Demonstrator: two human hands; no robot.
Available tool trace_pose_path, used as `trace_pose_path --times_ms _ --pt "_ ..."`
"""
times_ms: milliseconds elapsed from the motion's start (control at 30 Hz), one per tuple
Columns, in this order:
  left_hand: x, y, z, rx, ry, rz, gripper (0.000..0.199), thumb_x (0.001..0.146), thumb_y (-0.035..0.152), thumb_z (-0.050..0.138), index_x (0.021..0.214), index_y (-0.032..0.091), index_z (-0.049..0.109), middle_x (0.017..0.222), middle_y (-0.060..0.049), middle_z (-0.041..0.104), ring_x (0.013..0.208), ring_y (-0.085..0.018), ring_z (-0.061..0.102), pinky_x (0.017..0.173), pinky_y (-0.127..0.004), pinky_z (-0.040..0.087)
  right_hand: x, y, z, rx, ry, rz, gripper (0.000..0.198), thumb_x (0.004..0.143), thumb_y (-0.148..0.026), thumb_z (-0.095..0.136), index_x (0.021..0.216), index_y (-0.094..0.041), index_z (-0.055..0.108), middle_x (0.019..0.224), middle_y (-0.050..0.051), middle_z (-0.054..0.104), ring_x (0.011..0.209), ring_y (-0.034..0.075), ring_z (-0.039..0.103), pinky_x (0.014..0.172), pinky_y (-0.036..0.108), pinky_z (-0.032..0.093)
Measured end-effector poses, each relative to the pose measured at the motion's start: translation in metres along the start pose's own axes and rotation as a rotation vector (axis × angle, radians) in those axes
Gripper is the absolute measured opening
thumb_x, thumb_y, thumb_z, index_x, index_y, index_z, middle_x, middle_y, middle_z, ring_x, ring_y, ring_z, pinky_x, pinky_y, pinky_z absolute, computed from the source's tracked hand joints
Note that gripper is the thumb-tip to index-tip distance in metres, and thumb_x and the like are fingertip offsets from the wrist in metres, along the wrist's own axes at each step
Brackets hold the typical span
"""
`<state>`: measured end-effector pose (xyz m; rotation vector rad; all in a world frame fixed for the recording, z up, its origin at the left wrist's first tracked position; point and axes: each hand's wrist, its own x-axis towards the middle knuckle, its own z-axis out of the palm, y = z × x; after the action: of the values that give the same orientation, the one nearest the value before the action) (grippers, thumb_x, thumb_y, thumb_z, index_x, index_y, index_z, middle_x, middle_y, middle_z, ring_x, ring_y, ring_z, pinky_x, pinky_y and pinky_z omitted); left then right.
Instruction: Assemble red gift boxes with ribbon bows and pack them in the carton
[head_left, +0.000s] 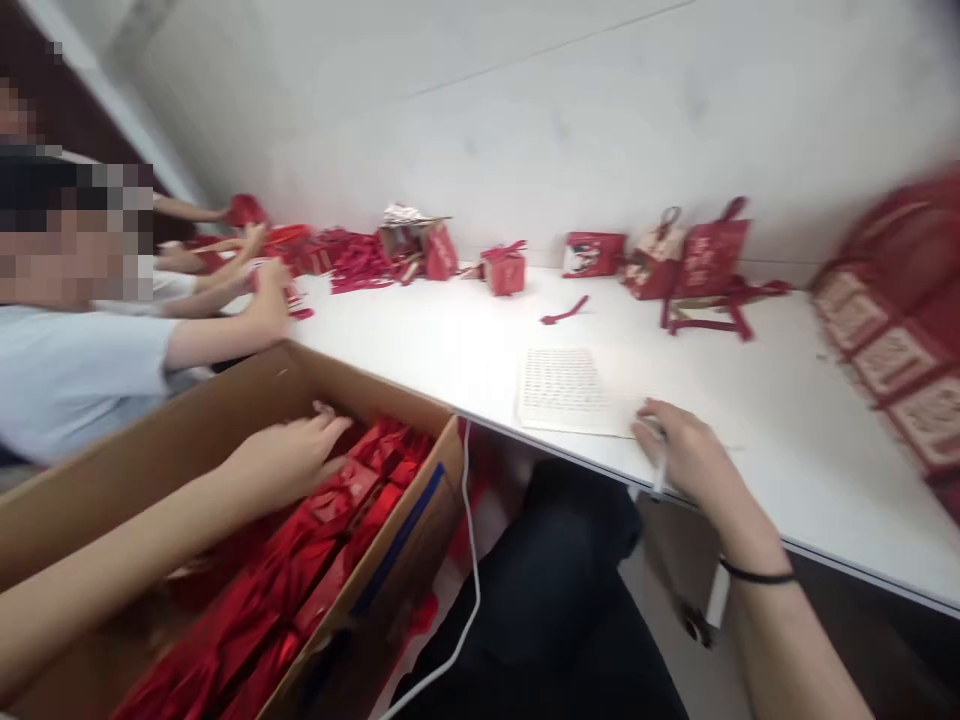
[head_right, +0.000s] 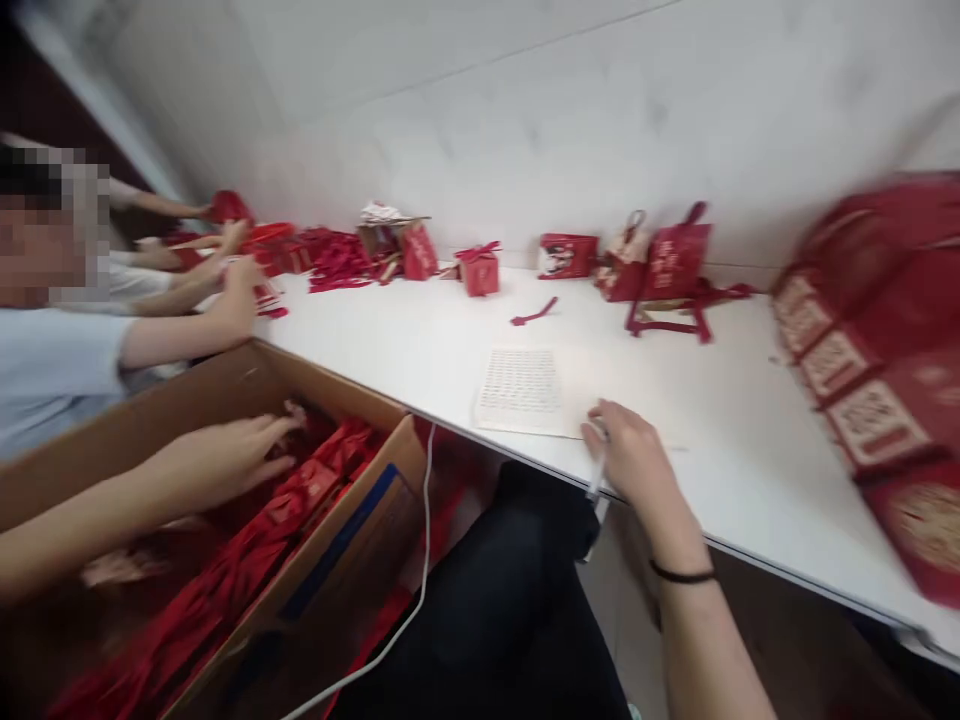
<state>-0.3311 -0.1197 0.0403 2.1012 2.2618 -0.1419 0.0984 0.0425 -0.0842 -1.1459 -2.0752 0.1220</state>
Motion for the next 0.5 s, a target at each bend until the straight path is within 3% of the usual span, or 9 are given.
trace_pose_path --times_ms 67,133,267,367,500 --pt "0.055 0.058 -0.027 0.076 0.134 0.232 0.046 0.082 0.044 0.039 0.115 0.016 0.056 0.114 -0.014 0.060 0.103 -0.032 0.058 0.092 -0.044 0.041 0.002 -0.008 -0.001 -0.020 0.008 -0.025 0.024 0.087 -0.035 0.040 0.092 -0.016 0.053 0.094 0.018 0.063 0.086 0.030 0.061 0.078 0.044 0.049" --pt "0.104 0.120 -0.040 0.015 0.140 0.481 0.037 0.085 0.036 0.037 0.109 0.017 0.058 0.109 -0.009 0.062 0.100 -0.025 0.059 0.091 -0.037 0.042 -0.002 -0.014 -0.006 -0.042 0.004 -0.033 0.024 0.088 -0.032 0.039 0.096 -0.014 0.053 0.094 0.017 0.062 0.086 0.030 0.061 0.076 0.044 0.050" --pt "0.187 0.222 -0.020 -0.207 0.012 0.758 0.028 0.084 0.030 0.043 0.099 0.014 0.061 0.097 -0.008 0.065 0.090 -0.020 0.060 0.082 -0.031 0.044 -0.021 -0.020 -0.025 -0.049 -0.025 0.010 0.024 0.092 -0.030 0.039 0.106 -0.015 0.051 0.097 0.014 0.061 0.090 0.030 0.060 0.077 0.044 0.050" --pt "0.227 0.271 0.008 -0.383 -0.120 0.817 0.030 0.078 0.040 0.055 0.092 0.014 0.062 0.094 -0.007 0.065 0.083 -0.018 0.060 0.072 -0.028 0.044 -0.035 -0.017 -0.038 -0.017 -0.042 0.092 0.026 0.094 -0.036 0.040 0.108 -0.017 0.050 0.103 0.015 0.060 0.099 0.030 0.057 0.083 0.046 0.048" --pt "0.249 0.303 0.023 -0.396 -0.341 0.830 0.040 0.063 0.051 0.067 0.082 0.016 0.060 0.086 -0.005 0.065 0.075 -0.017 0.058 0.062 -0.027 0.041 -0.041 -0.016 -0.045 0.121 0.044 0.355 0.042 0.094 -0.052 0.038 0.119 -0.018 0.040 0.111 0.015 0.059 0.103 0.029 0.057 0.083 0.045 0.048"
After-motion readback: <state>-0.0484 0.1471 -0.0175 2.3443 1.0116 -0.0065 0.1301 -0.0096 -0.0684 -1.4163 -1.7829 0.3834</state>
